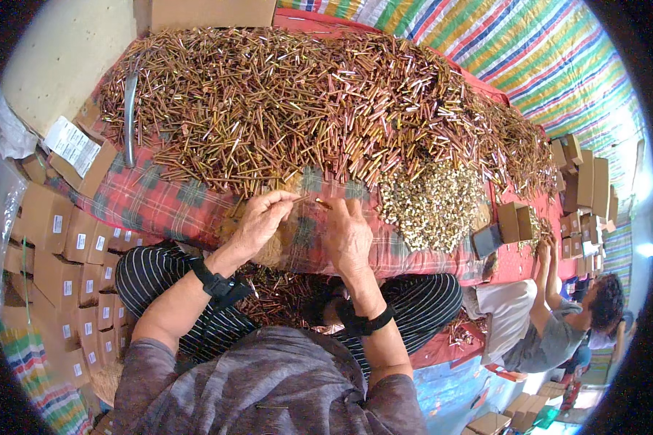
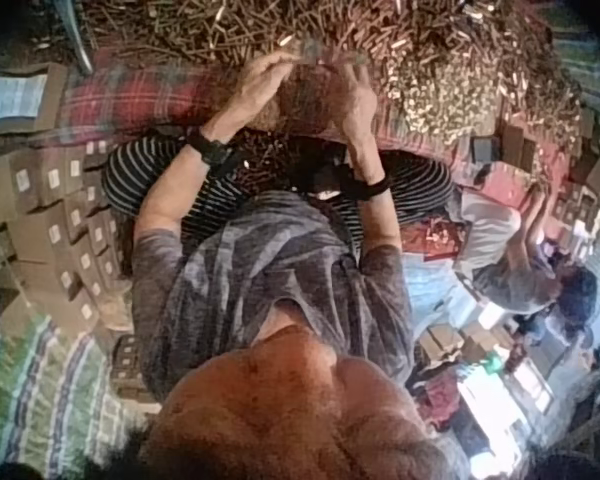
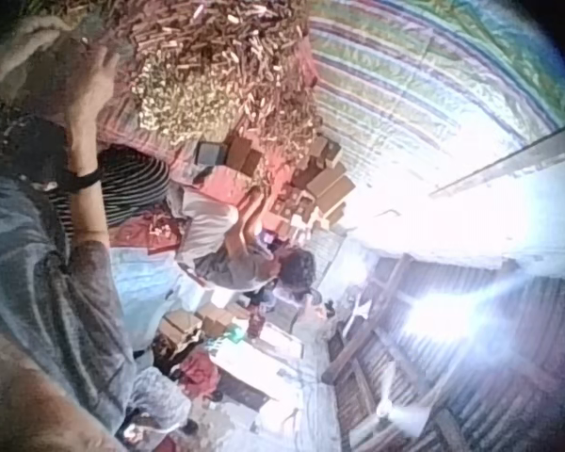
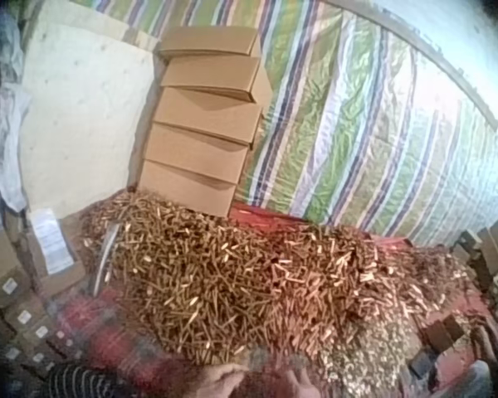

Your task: Manually sort and bundle small stick-like materials on a work surface.

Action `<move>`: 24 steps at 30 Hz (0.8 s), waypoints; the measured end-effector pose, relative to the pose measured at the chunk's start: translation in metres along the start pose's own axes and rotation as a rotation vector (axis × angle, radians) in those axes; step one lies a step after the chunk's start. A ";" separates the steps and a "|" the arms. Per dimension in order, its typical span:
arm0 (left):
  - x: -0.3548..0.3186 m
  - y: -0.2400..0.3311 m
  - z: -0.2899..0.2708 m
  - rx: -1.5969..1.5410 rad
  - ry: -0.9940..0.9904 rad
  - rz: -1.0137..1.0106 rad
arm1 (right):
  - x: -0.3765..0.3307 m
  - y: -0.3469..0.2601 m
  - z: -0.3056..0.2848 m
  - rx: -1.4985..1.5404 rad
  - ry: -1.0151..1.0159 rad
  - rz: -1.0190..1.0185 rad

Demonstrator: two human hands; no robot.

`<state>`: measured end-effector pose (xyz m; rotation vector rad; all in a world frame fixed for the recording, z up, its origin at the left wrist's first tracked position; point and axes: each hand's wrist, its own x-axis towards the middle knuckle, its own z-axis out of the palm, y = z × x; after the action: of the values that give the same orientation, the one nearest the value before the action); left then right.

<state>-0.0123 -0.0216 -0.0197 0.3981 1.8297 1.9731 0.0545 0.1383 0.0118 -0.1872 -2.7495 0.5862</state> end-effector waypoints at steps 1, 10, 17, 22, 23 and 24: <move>-0.002 0.001 0.001 0.026 0.025 0.013 | -0.002 -0.007 -0.001 0.023 0.012 0.019; -0.012 0.015 -0.004 0.298 0.034 0.152 | -0.008 -0.008 0.005 0.045 0.054 -0.027; -0.013 0.016 -0.005 0.516 0.012 0.295 | -0.014 -0.007 0.008 0.021 0.046 -0.105; -0.014 -0.011 0.007 0.209 -0.037 0.189 | -0.030 -0.028 0.015 0.227 -0.010 -0.154; -0.013 -0.014 0.006 0.178 -0.089 0.071 | -0.032 -0.025 0.017 0.288 -0.018 -0.126; -0.013 -0.016 0.003 0.146 -0.142 -0.048 | -0.032 -0.020 0.019 0.289 -0.017 -0.124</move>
<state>0.0023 -0.0246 -0.0340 0.5200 1.8799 1.7397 0.0766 0.1075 -0.0050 0.0552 -2.6292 0.9419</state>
